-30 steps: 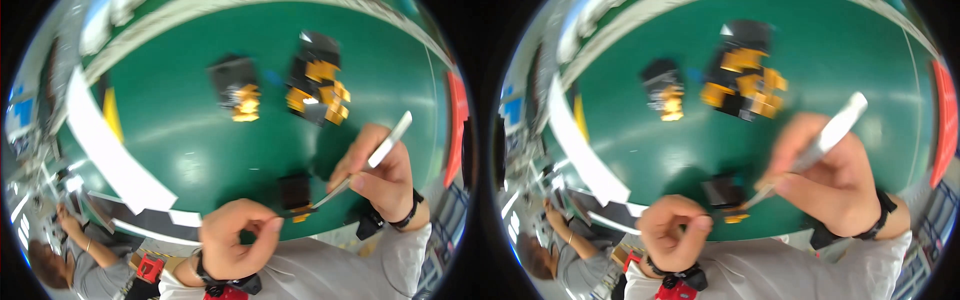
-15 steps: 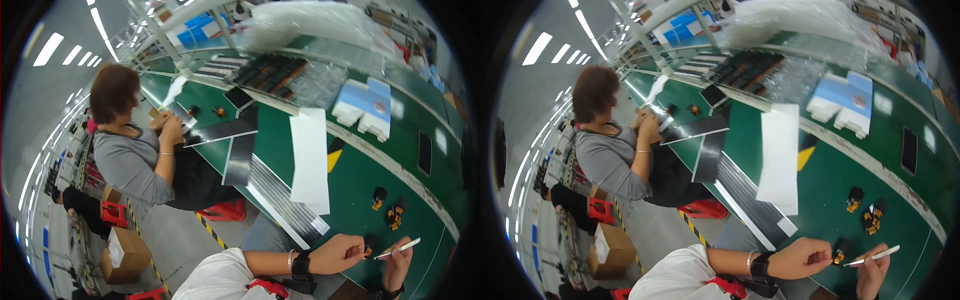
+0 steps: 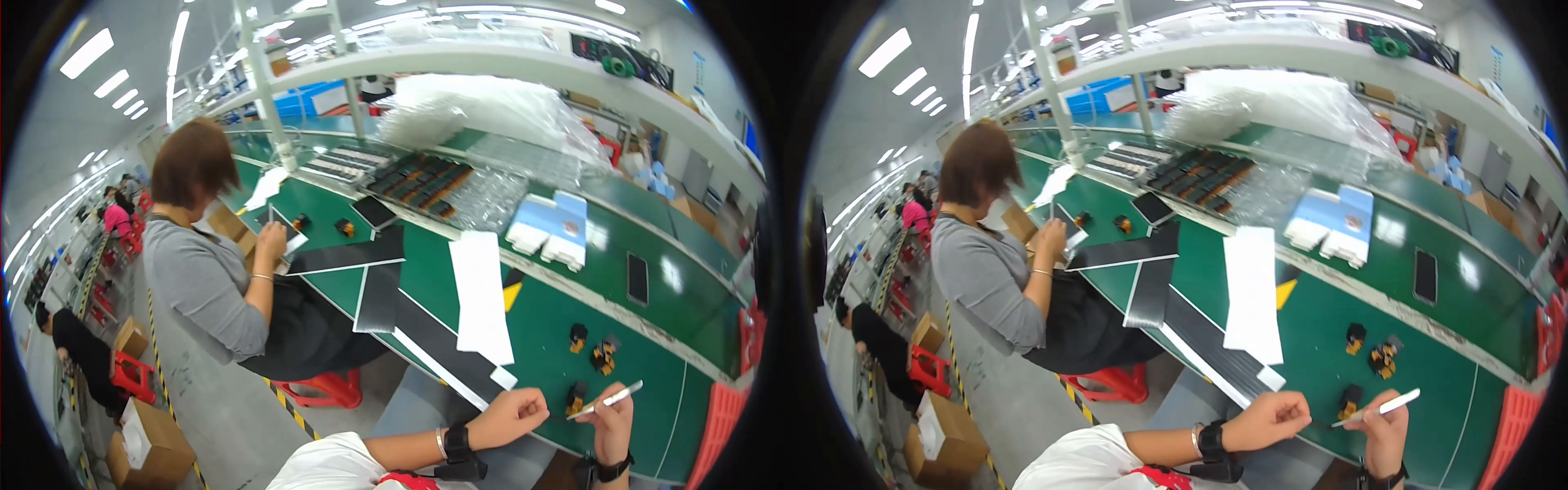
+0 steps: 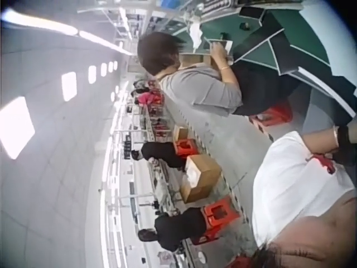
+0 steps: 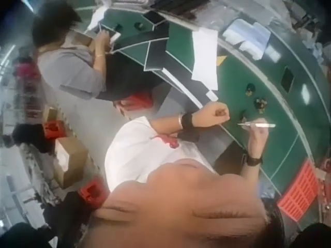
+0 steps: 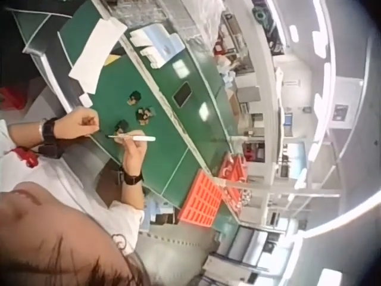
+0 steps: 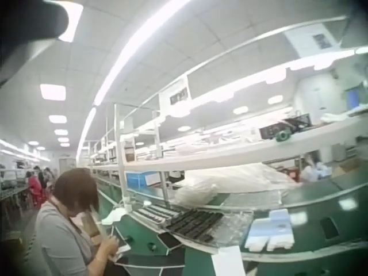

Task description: The person uses tweezers to peel a black strip from a sheet, presses it onto the edge of a small screen, and places the screen onto a stack. This process is repeated for several screens throughout the video.

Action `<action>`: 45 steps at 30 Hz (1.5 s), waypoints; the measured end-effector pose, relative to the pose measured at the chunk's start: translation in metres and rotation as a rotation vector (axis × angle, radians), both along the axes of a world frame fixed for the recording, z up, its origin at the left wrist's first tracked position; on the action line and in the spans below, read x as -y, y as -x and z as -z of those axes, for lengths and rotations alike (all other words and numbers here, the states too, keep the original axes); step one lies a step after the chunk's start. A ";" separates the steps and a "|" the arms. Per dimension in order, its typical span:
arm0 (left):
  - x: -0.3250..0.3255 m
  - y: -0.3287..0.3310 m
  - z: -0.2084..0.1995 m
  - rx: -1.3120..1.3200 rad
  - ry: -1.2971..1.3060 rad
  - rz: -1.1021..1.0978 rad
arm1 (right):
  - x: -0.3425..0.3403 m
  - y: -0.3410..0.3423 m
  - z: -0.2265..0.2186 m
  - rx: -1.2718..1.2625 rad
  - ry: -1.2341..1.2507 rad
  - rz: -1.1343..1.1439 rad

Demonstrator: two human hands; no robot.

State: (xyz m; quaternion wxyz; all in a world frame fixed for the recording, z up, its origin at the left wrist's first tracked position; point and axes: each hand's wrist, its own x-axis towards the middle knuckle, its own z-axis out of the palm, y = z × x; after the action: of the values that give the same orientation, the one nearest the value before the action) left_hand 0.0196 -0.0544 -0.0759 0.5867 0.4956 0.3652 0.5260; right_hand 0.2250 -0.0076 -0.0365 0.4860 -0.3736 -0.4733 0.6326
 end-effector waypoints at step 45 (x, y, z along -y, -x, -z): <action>-0.079 -0.039 0.002 -0.324 0.487 0.010 | -0.074 -0.054 0.049 -0.022 0.315 -0.034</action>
State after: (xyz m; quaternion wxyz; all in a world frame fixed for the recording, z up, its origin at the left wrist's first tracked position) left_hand 0.0590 0.0242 -0.0783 0.6252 0.4195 0.5672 0.3338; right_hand 0.2789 0.0661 -0.0858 0.4158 -0.4303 -0.3690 0.7112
